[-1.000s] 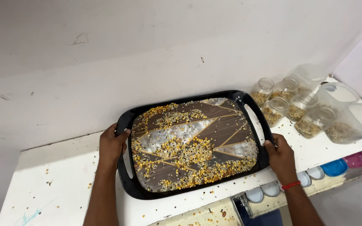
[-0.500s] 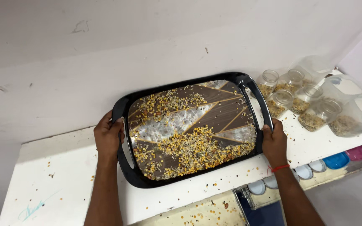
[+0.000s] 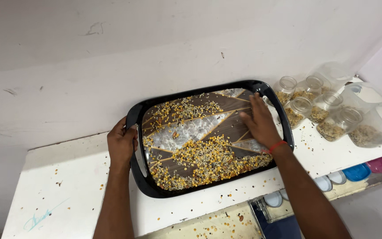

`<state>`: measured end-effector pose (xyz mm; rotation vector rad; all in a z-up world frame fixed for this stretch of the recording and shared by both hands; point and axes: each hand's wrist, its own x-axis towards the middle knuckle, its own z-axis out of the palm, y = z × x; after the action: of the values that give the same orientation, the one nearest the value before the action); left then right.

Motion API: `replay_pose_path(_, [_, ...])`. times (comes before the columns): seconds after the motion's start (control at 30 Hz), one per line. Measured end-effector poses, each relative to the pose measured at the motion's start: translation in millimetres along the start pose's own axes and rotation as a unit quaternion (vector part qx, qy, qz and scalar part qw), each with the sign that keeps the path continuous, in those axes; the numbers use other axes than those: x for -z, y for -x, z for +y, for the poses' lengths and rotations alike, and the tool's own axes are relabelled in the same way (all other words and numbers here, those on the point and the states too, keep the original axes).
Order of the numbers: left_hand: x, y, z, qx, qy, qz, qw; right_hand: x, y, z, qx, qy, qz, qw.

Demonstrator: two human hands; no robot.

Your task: The person scoops mixed seeds from a black tray into a clear plastic container and then into several small glass jars. The person uses their hands to gather and transfer the seeds, placing filled jars on a nearby shelf.

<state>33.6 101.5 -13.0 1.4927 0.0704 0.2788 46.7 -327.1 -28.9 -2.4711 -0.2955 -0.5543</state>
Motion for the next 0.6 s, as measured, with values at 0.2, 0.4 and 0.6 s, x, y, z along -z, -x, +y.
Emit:
replay_pose_path(0.2, [-2.4,1.0,1.7,0.012,0.001,0.013,1.000,-50.4,-22.4,-26.6,0.089,0.039,-0.084,0.992])
replay_pose_path(0.4, [-0.6,1.5,3.7,-0.002,-0.003,0.006,1.000,-51.1,-46.5,-37.1,-0.034,0.046,0.028,0.998])
replay_pose_path(0.6, [-2.5,2.7,4.6,0.003,0.010,0.002,1.000,-86.3,-53.0,-63.3,-0.009,0.135,-0.021,0.991])
